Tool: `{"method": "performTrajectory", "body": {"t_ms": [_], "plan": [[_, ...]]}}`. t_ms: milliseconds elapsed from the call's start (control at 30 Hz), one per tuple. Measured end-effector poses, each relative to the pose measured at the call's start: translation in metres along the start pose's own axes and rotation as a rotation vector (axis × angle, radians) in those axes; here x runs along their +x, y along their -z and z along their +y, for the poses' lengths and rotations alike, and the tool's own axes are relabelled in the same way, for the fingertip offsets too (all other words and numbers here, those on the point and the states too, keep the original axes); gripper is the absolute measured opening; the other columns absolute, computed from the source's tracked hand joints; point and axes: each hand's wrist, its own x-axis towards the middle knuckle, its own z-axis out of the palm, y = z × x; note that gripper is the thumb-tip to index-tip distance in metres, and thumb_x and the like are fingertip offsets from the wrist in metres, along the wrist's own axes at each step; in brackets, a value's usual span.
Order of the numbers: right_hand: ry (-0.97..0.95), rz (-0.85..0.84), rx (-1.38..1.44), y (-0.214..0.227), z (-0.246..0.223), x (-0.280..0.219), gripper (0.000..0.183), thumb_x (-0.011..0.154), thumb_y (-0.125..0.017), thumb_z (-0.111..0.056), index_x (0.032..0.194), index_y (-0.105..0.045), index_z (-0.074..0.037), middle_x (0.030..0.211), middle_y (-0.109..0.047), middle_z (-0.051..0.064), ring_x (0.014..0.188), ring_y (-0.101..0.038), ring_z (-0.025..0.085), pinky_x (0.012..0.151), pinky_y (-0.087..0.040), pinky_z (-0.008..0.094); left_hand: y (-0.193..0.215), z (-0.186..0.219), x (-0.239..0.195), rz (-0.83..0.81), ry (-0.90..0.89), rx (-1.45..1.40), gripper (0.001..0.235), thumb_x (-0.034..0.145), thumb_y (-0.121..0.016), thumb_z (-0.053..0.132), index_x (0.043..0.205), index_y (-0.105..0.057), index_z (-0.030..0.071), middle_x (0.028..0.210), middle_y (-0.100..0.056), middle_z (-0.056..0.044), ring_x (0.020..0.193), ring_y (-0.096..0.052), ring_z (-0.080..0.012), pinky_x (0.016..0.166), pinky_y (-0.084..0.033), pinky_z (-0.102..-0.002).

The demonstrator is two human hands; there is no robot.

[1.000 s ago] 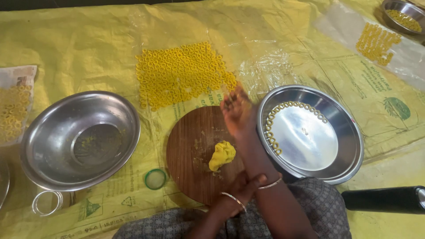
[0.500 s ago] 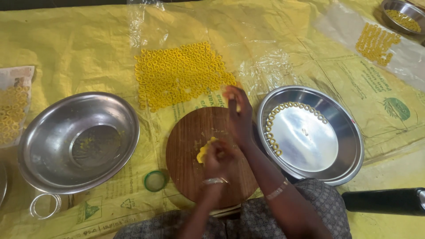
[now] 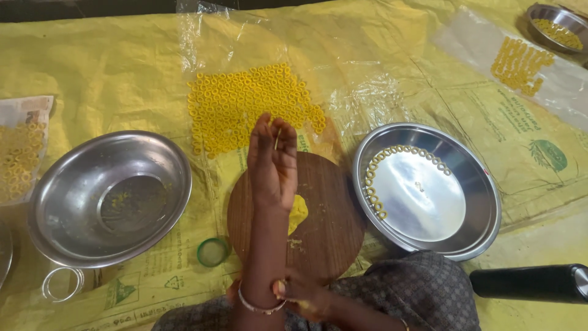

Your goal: The person kneads a yellow dough mass on a round wooden board, repeatedly pressing and folding it by hand. The person then uses a small green plastic cutter to press into the dough and form small ring-shaped pieces, which are placed into a metal tray.

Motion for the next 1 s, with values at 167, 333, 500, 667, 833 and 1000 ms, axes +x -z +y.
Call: {"method": "performTrajectory", "body": {"t_ms": [167, 333, 500, 667, 833, 1000], "plan": [[-0.177, 0.059, 0.036, -0.016, 0.007, -0.011, 0.103, 0.078, -0.082, -0.053, 0.156, -0.034, -0.006, 0.148, -0.056, 0.004, 0.136, -0.055, 0.016, 0.114, -0.046, 0.037, -0.025, 0.021, 0.018, -0.077, -0.009, -0.139, 0.040, 0.103, -0.074, 0.019, 0.133, -0.055, 0.000, 0.115, -0.064, -0.014, 0.107, -0.065, -0.0220, 0.099, -0.057, -0.032], [-0.151, 0.093, 0.006, -0.035, -0.005, -0.011, 0.102, 0.084, -0.083, -0.047, 0.158, -0.029, -0.001, 0.147, -0.054, 0.014, 0.136, -0.055, 0.024, 0.116, -0.045, 0.041, -0.045, 0.027, 0.022, -0.012, -0.110, 0.045, 0.042, 0.097, -0.076, 0.014, 0.133, -0.056, 0.003, 0.113, -0.065, -0.009, 0.104, -0.063, -0.0191, 0.095, -0.058, -0.033], [-0.032, -0.022, 0.112, -0.052, -0.035, 0.005, 0.101, 0.088, -0.079, -0.050, 0.161, -0.030, 0.000, 0.148, -0.056, 0.017, 0.133, -0.057, 0.028, 0.115, -0.046, 0.044, -0.050, 0.028, 0.017, -0.046, -0.077, 0.009, 0.043, 0.094, -0.077, 0.013, 0.131, -0.056, 0.005, 0.113, -0.066, -0.008, 0.104, -0.065, -0.0183, 0.095, -0.058, -0.032], [0.040, -0.077, 0.279, -0.068, -0.062, 0.022, 0.098, 0.090, -0.078, -0.050, 0.157, -0.033, 0.004, 0.145, -0.059, 0.019, 0.134, -0.060, 0.033, 0.117, -0.048, 0.048, -0.048, 0.032, 0.020, -0.016, -0.051, -0.022, 0.039, 0.098, -0.076, 0.012, 0.130, -0.056, 0.004, 0.110, -0.065, -0.009, 0.099, -0.066, -0.0184, 0.093, -0.059, -0.033], [-0.033, -0.038, 0.195, -0.080, -0.055, 0.020, 0.093, 0.094, -0.075, -0.050, 0.157, -0.038, 0.007, 0.145, -0.060, 0.020, 0.136, -0.059, 0.032, 0.121, -0.046, 0.047, -0.055, 0.037, 0.022, -0.057, -0.060, -0.006, 0.037, 0.099, -0.075, 0.012, 0.129, -0.057, 0.003, 0.110, -0.065, -0.010, 0.099, -0.066, -0.0188, 0.091, -0.059, -0.033], [0.028, -0.058, 0.009, -0.079, -0.040, 0.015, 0.083, 0.094, -0.075, -0.044, 0.155, -0.040, 0.000, 0.143, -0.061, 0.012, 0.136, -0.056, 0.023, 0.120, -0.043, 0.040, -0.043, 0.033, 0.032, -0.128, -0.213, 0.402, 0.032, 0.102, -0.075, 0.012, 0.129, -0.058, 0.005, 0.110, -0.064, -0.007, 0.097, -0.065, -0.0196, 0.086, -0.058, -0.035]]}}
